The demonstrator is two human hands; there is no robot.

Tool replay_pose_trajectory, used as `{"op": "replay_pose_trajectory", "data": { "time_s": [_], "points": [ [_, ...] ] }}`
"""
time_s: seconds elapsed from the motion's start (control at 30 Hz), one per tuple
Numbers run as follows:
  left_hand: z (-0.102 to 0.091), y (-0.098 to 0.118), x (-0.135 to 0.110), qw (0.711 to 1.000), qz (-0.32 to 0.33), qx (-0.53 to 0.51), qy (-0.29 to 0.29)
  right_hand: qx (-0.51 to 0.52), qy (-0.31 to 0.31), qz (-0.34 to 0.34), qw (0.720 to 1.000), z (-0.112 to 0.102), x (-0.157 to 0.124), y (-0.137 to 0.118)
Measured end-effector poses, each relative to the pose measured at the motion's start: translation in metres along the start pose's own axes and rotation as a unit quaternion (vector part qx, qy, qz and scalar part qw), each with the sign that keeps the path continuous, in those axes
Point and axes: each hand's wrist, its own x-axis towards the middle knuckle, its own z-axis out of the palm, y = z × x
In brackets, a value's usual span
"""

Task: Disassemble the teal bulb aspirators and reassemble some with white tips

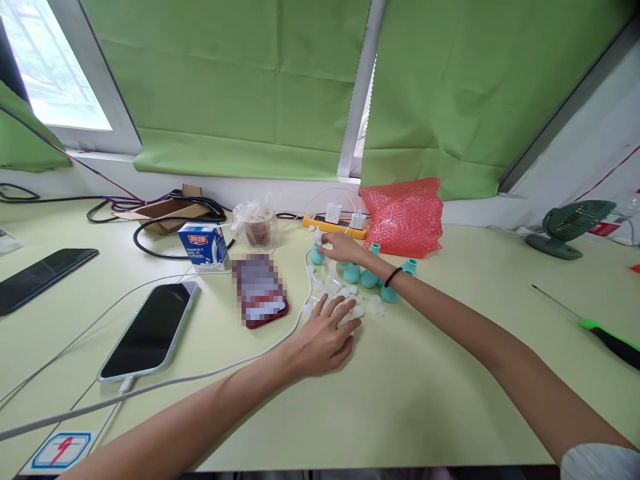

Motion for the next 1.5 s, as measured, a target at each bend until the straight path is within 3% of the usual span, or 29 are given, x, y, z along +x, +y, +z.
{"op": "replay_pose_trajectory", "data": {
  "time_s": [0.2, 0.33, 0.43, 0.57, 0.67, 0.77, 0.87, 1.07, 1.13, 1.37, 1.5],
  "points": [
    [0.000, -0.001, 0.001, 0.998, 0.010, -0.022, 0.062, 0.021, 0.105, 0.005, 0.994, -0.024, -0.014, -0.023],
    [-0.004, -0.002, 0.001, 0.988, -0.032, -0.099, 0.115, 0.213, 0.186, -0.002, 0.959, -0.049, -0.048, -0.041],
    [-0.007, -0.005, 0.000, 0.970, -0.064, -0.168, 0.164, 0.302, 0.134, 0.007, 0.944, -0.052, -0.093, -0.051],
    [-0.007, -0.007, -0.002, 0.951, -0.079, -0.225, 0.195, 0.244, 0.109, 0.041, 0.963, -0.028, -0.157, -0.058],
    [-0.005, -0.007, -0.001, 0.955, -0.097, -0.221, 0.175, 0.211, 0.063, 0.058, 0.974, -0.006, -0.183, -0.060],
    [-0.002, -0.007, 0.001, 0.955, -0.153, -0.212, 0.139, 0.212, 0.050, 0.056, 0.974, 0.004, -0.188, -0.062],
    [0.001, -0.008, 0.002, 0.948, -0.184, -0.218, 0.143, 0.205, 0.083, 0.075, 0.972, 0.004, -0.183, -0.061],
    [0.012, -0.013, 0.003, 0.939, -0.096, -0.126, 0.306, 0.234, 0.078, 0.131, 0.960, 0.002, -0.179, -0.060],
    [0.013, -0.015, 0.004, 0.938, -0.062, -0.100, 0.326, 0.244, 0.086, 0.141, 0.956, 0.002, -0.180, -0.060],
    [0.011, -0.016, 0.004, 0.974, -0.093, -0.081, 0.189, 0.313, 0.108, 0.181, 0.926, 0.002, -0.178, -0.056],
    [0.008, -0.015, 0.004, 0.971, -0.079, -0.104, 0.201, 0.352, 0.102, 0.184, 0.912, 0.001, -0.177, -0.056]
  ]
}}
